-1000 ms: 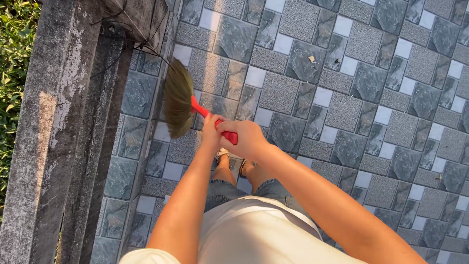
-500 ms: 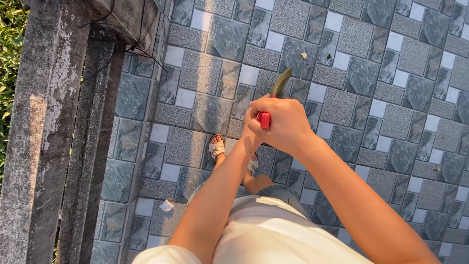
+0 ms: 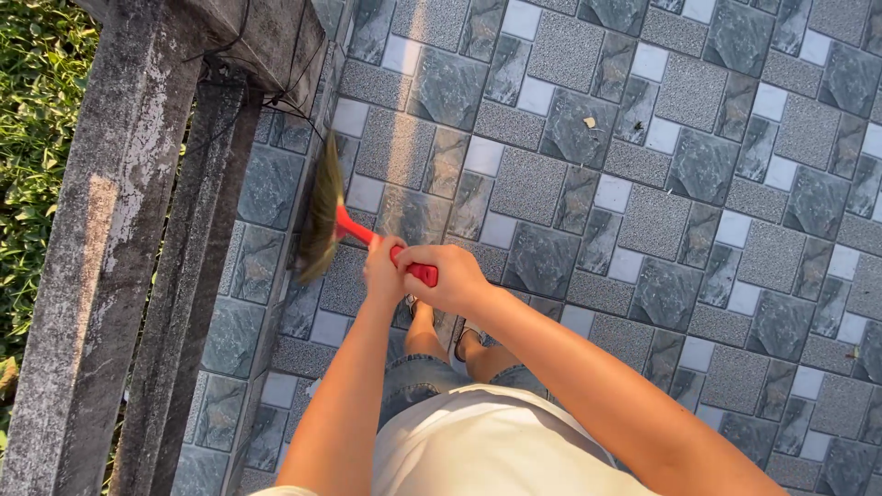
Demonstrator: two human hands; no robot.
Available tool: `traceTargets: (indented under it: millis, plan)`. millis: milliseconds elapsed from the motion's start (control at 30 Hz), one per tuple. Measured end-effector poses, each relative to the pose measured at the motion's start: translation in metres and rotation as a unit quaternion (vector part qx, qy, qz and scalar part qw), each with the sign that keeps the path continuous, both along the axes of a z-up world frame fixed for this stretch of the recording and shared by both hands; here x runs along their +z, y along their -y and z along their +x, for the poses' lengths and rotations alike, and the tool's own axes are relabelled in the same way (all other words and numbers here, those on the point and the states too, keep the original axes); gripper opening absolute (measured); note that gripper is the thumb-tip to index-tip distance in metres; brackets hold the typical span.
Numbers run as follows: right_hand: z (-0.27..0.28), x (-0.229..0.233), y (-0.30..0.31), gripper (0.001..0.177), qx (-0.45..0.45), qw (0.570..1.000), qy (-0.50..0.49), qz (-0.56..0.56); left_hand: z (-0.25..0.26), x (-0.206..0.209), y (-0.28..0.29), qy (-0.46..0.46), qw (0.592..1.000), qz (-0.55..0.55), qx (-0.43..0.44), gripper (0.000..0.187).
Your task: Sweeping a tiled balcony floor using a broom.
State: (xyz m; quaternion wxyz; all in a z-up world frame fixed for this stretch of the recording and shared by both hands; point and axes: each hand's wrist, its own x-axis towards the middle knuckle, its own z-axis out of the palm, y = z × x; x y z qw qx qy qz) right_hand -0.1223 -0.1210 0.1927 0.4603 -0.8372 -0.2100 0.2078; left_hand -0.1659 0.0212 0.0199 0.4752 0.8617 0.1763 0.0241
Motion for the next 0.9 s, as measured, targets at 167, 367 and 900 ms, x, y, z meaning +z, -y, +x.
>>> traceTargets:
  millis: [167,367,900]
  plan:
    - [0.003,0.027,0.062,0.025,0.001,0.991,0.046,-0.128,0.014,-0.056,0.1,0.038,0.929,-0.369,-0.013,0.016]
    - [0.014,0.051,0.134,0.022,-0.054,0.959,0.073,-0.27,0.038,-0.066,0.231,0.011,0.858,-0.483,-0.176,0.018]
    - [0.1,0.134,0.116,0.019,-0.011,0.973,0.223,-0.052,0.162,0.119,0.134,0.001,0.914,-0.401,0.063,0.027]
